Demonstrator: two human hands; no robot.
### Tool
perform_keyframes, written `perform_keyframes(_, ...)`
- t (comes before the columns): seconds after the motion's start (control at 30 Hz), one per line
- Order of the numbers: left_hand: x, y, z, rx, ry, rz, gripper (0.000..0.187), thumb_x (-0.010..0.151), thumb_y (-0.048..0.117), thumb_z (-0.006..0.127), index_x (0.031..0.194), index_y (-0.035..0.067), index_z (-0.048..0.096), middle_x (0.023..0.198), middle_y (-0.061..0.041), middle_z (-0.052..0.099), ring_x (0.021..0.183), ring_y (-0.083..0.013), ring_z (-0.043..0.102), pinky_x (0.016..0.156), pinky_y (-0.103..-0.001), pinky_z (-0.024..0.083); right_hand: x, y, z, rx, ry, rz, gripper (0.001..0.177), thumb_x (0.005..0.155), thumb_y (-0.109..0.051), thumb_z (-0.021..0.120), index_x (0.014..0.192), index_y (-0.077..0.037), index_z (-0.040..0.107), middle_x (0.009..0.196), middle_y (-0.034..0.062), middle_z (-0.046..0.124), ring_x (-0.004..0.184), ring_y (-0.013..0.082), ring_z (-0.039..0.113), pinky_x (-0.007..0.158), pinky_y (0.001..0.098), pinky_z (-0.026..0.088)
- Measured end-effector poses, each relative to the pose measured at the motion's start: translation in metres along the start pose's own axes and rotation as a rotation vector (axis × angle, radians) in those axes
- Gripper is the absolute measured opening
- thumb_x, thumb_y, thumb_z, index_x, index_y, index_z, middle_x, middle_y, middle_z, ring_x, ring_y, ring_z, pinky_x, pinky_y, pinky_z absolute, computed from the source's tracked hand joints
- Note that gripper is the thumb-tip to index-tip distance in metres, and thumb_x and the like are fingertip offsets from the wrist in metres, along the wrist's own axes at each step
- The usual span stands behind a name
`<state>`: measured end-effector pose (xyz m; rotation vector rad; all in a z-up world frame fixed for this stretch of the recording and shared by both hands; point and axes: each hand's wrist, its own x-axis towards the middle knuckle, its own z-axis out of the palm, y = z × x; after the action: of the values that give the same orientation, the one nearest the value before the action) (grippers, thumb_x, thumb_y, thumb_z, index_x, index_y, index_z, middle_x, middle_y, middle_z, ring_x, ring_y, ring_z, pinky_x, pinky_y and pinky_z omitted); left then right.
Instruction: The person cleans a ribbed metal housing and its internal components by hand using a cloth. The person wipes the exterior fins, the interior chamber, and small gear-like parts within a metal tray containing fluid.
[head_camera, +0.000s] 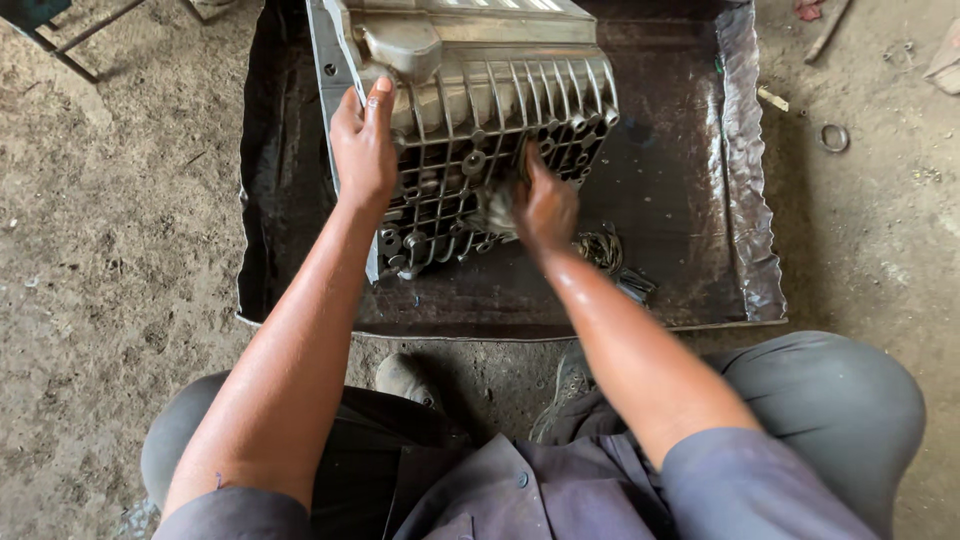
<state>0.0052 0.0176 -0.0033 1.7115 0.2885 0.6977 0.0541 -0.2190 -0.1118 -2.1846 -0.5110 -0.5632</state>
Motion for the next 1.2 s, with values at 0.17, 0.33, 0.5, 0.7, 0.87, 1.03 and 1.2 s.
perform_keyframes(0.17, 0.001, 0.001, -0.003, 0.012, -0.020, -0.036, 0.040, 0.108, 0.040, 0.062, 0.095, 0.002, 0.062, 0.073, 0.004, 0.046, 0.071, -0.0086, 0.038, 0.062, -0.031, 0.035, 0.014, 0.025, -0.034, -0.432, -0.234, -0.326, 0.048, 0.091, -0.003, 0.065, 0.138, -0.014, 0.065, 0.061, 0.0081, 0.066, 0.045, 0.0192, 0.059, 0.037, 0.0349, 0.046)
perform_keyframes(0.33, 0.000, 0.006, 0.002, -0.112, -0.038, 0.108, 0.040, 0.105, 0.043, 0.060, 0.101, 0.003, 0.063, 0.081, 0.007, 0.056, 0.076, -0.0059, 0.045, 0.066, -0.029, 0.039, -0.014, 0.014, -0.023, -0.044, -0.149, -0.095, 0.046, 0.094, 0.003, 0.062, 0.140, -0.005, 0.062, 0.088, 0.0182, 0.074, 0.056, 0.0195, 0.067, 0.047, 0.0316, 0.057)
perform_keyframes(0.5, 0.006, -0.005, -0.007, 0.001, -0.017, -0.014, 0.044, 0.107, 0.046, 0.061, 0.093, 0.004, 0.062, 0.075, 0.006, 0.047, 0.071, -0.0082, 0.039, 0.062, -0.030, 0.035, -0.044, 0.032, -0.033, 0.118, -0.134, 0.269, 0.041, 0.093, -0.001, 0.062, 0.134, -0.007, 0.066, 0.109, 0.0210, 0.075, 0.075, 0.0237, 0.075, 0.065, 0.0324, 0.060)
perform_keyframes(0.7, 0.024, -0.017, -0.015, -0.062, -0.014, -0.123, 0.045, 0.102, 0.051, 0.060, 0.095, 0.007, 0.063, 0.082, 0.005, 0.052, 0.077, -0.0097, 0.042, 0.069, -0.031, 0.034, -0.034, 0.126, -0.022, 0.174, 0.122, 0.532, 0.029, 0.097, -0.003, 0.060, 0.119, -0.013, 0.076, 0.103, 0.0084, 0.079, 0.083, 0.0177, 0.072, 0.071, 0.0314, 0.055)
perform_keyframes(0.87, 0.038, -0.031, -0.025, -0.118, -0.053, -0.090, 0.049, 0.100, 0.056, 0.061, 0.105, 0.008, 0.067, 0.098, 0.001, 0.067, 0.093, -0.0093, 0.057, 0.085, -0.030, 0.046, 0.000, 0.162, -0.024, 0.603, 0.143, 0.977, 0.025, 0.098, -0.014, 0.057, 0.120, -0.013, 0.068, 0.096, -0.0014, 0.070, 0.073, 0.0106, 0.065, 0.055, 0.0304, 0.054)
perform_keyframes(1.03, 0.040, -0.029, -0.027, -0.132, -0.028, -0.125, 0.041, 0.102, 0.046, 0.068, 0.103, 0.006, 0.066, 0.091, 0.001, 0.061, 0.086, -0.0101, 0.051, 0.078, -0.030, 0.041, 0.007, 0.185, 0.002, 0.594, -0.024, 0.893, 0.035, 0.101, -0.019, 0.059, 0.134, -0.012, 0.068, 0.102, 0.0064, 0.068, 0.078, 0.0163, 0.056, 0.058, 0.0298, 0.047)
perform_keyframes(1.2, 0.051, -0.036, -0.035, -0.071, 0.036, -0.133, 0.029, 0.100, 0.029, 0.078, 0.099, 0.004, 0.065, 0.087, 0.002, 0.061, 0.079, -0.0090, 0.049, 0.070, -0.028, 0.040, -0.017, 0.204, 0.043, 0.674, -0.226, 1.196, 0.049, 0.095, -0.031, 0.064, 0.140, -0.014, 0.057, 0.117, 0.0016, 0.066, 0.087, 0.0154, 0.057, 0.066, 0.0351, 0.049)
